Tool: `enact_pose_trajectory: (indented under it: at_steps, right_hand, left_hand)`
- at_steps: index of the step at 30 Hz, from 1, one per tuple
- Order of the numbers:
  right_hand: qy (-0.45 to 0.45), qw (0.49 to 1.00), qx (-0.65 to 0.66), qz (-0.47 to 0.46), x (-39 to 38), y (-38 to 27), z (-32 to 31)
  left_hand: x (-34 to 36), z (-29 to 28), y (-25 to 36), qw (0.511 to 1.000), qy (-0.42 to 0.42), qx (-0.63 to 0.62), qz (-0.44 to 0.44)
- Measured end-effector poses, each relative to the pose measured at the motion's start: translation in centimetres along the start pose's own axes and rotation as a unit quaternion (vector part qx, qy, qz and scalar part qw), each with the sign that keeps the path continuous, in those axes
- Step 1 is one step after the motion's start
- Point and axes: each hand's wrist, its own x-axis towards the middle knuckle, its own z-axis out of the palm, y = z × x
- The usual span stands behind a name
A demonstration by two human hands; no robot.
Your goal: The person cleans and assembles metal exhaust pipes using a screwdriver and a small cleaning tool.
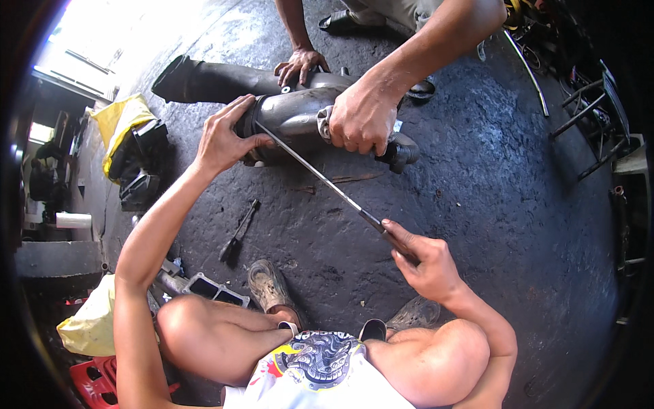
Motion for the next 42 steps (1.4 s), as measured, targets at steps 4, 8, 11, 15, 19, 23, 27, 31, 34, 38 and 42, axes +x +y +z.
enact_pose_trajectory:
  at_steps: [4,8,11,15,19,23,27,31,34,38,42]
  right_hand:
    - [-0.14,0.772,0.491,0.378,0.4,-2.6,-2.7]
    - [-0.145,0.736,0.505,0.426,2.8,-6.1,-6.3]
    - [-0.091,0.964,0.195,0.155,4.0,-6.4,-7.8]
    - [-0.146,0.942,-0.293,-0.068,5.6,-8.0,-10.4]
    - [-0.144,0.96,-0.239,-0.036,4.6,-6.8,-8.5]
    - [-0.147,0.961,0.165,0.169,4.2,-7.7,-6.5]
    - [-0.134,0.922,0.274,0.24,4.7,-7.7,-6.2]
    - [-0.313,0.913,-0.236,0.109,7.7,-11.5,-9.6]
    - [-0.231,0.906,-0.353,-0.018,7.2,-11.3,-9.5]
    - [-0.204,0.969,-0.124,0.069,8.1,-11.1,-9.5]
    - [-0.166,0.974,0.072,0.139,9.7,-12.2,-9.7]
  left_hand:
    - [-0.2,0.5,-0.3,1.0,-0.013,0.001,-0.004]
    - [0.3,-0.1,0.2,0.998,-0.029,-0.036,-0.036]
    - [0.7,-0.1,0.4,0.997,-0.028,-0.046,-0.054]
    - [0.7,0.2,0.6,0.997,-0.014,-0.036,-0.06]
    - [0.1,0.9,0.3,0.999,0.024,0.006,-0.029]
    - [0.6,0.6,0.2,0.999,0.02,0.014,-0.037]
    - [1.1,-0.5,0.6,0.998,-0.017,-0.009,-0.067]
    - [1.1,-0.2,0.2,0.997,-0.009,-0.029,-0.074]
    - [1.5,0.0,-0.1,0.996,0.005,-0.021,-0.081]
    - [2.2,-0.3,0.6,0.995,-0.005,-0.012,-0.102]
    - [1.5,0.1,-0.5,0.994,0.011,-0.01,-0.111]
